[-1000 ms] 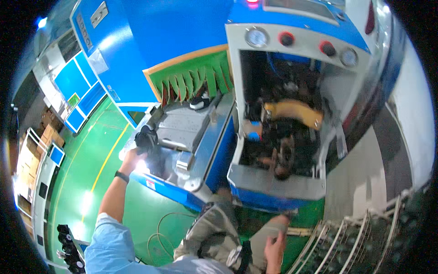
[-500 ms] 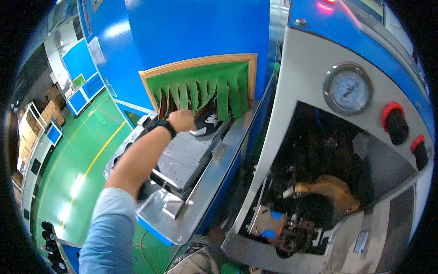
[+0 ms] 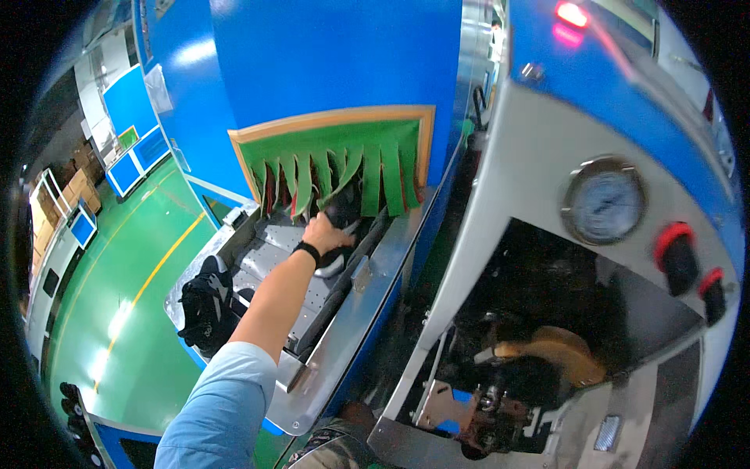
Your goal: Placing shoes and lasts into machines for processing and moving a shoe-last rack across a factory floor.
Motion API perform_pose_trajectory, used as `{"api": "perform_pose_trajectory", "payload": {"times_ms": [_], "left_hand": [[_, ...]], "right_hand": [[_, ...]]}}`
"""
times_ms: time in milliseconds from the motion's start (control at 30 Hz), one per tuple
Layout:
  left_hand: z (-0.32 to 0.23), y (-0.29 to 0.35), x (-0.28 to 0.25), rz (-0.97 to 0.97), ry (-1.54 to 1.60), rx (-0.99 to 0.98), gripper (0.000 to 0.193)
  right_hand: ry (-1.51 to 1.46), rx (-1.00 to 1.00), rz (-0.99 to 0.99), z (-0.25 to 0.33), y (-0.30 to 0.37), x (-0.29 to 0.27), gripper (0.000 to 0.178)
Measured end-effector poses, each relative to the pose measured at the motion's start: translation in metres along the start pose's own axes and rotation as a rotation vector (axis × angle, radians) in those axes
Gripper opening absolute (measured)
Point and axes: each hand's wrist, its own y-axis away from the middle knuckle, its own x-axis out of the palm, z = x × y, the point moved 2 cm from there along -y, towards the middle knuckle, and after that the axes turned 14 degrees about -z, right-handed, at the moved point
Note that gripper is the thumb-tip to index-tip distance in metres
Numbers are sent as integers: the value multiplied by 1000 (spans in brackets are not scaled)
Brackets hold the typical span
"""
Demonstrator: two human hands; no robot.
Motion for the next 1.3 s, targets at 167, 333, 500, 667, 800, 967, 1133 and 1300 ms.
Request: {"api": "perform_pose_trajectory", "payload": {"times_ms": [167,333,500,667,800,967,1133,1300], "left_hand": [[15,33,-80,-24,266,-70,47],[36,127,-195,431,1245,-125,37],[136,265,-263,489,1280,-54,91],[156,435,-250,1054,1059,235,89],[106,521,-252,1198,1065,258,84],[93,550,-217,1091,1390,-90,70],[65,544,-215,636,622,536,46],[62,544,-206,361,738,1051,18]], "right_hand": [[-38,-73,-151,23,-13,-28,51],[-88,-201,-319,36,-13,-75,58],[-1008,65,189,98,-1,-156,67],[-2197,-833,45,217,38,-289,83],[-1040,-672,-606,131,40,-254,101],[-1537,-419,-425,143,68,-277,105],[-1362,-217,-686,125,71,-269,130],[-1092,-390,-608,118,57,-300,121]]}}
